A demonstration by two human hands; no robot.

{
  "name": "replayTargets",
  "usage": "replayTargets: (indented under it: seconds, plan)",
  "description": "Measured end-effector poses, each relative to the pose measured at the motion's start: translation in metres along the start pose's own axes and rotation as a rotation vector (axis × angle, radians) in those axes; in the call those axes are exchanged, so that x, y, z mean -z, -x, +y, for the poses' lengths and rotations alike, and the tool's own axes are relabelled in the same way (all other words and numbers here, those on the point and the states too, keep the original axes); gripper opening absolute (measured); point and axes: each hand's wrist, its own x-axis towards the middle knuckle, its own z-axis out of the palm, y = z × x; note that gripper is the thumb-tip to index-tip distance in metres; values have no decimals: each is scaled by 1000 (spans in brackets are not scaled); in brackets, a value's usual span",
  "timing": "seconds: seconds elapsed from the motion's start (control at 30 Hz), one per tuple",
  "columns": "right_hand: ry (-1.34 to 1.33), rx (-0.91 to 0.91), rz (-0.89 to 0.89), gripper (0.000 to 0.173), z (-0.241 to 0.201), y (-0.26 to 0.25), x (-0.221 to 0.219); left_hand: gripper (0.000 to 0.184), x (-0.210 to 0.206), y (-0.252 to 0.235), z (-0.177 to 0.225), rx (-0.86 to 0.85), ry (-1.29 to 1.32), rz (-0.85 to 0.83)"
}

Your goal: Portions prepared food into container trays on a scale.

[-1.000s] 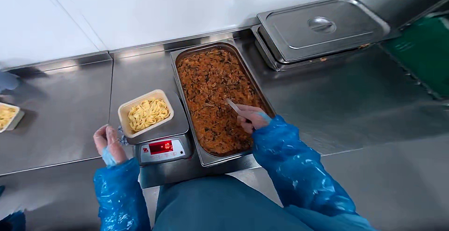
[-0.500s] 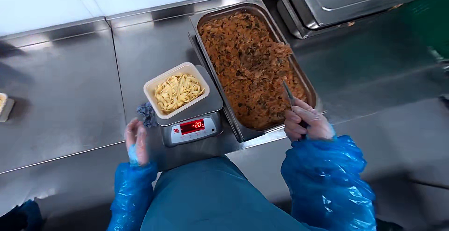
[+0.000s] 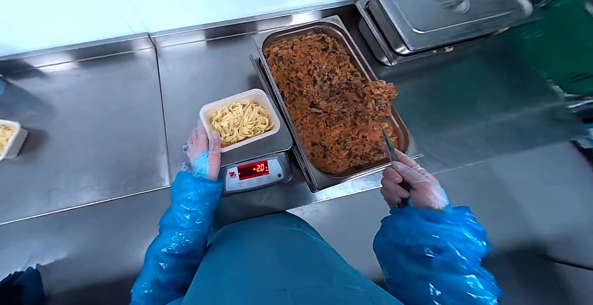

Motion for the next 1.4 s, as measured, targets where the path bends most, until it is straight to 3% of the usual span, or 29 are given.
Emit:
replayTargets:
  seconds: [0.1, 0.17, 0.23, 0.33, 0.43, 0.6, 0.8, 0.93, 1.07, 1.13, 1.33, 1.4]
  plan:
    - [36, -18, -35, 41, -4, -11, 12, 61, 0, 0, 1, -29, -19, 5]
    - [69, -17, -93, 41, -5, -22, 20, 72, 1, 6, -8, -38, 63, 91]
    - [89, -35, -143, 39, -2, -28, 27, 81, 3, 31, -19, -26, 207, 160]
    - [90, -71, -158, 41, 3, -33, 29, 91, -11, 88, -35, 92, 390, 70]
    - [97, -81, -157, 43, 3, -37, 27, 115, -45, 124, -63, 210, 362, 33]
    - [107, -73, -149, 42, 3, -38, 21, 126, -63, 120, -65, 248, 278, 145]
    - [118, -31, -151, 44, 6, -41, 16, 126, -62, 122, -71, 293, 287, 140]
    - [106, -26, -153, 44, 0, -36, 12, 99, -47, 120, -65, 213, 461, 175]
    - [124, -2, -131, 45, -11, -30, 5, 60, -28, 94, -69, 151, 270, 349]
    - [139, 24, -142, 44, -17, -29, 2, 48, -16, 68, -67, 161, 120, 363]
    - [174, 121, -216, 48, -46, -21, -18, 41, 3, -3, -74, 117, -420, 9]
    - [204, 141, -272, 48, -56, -22, -27, 36, -2, -11, -81, 99, -494, -59]
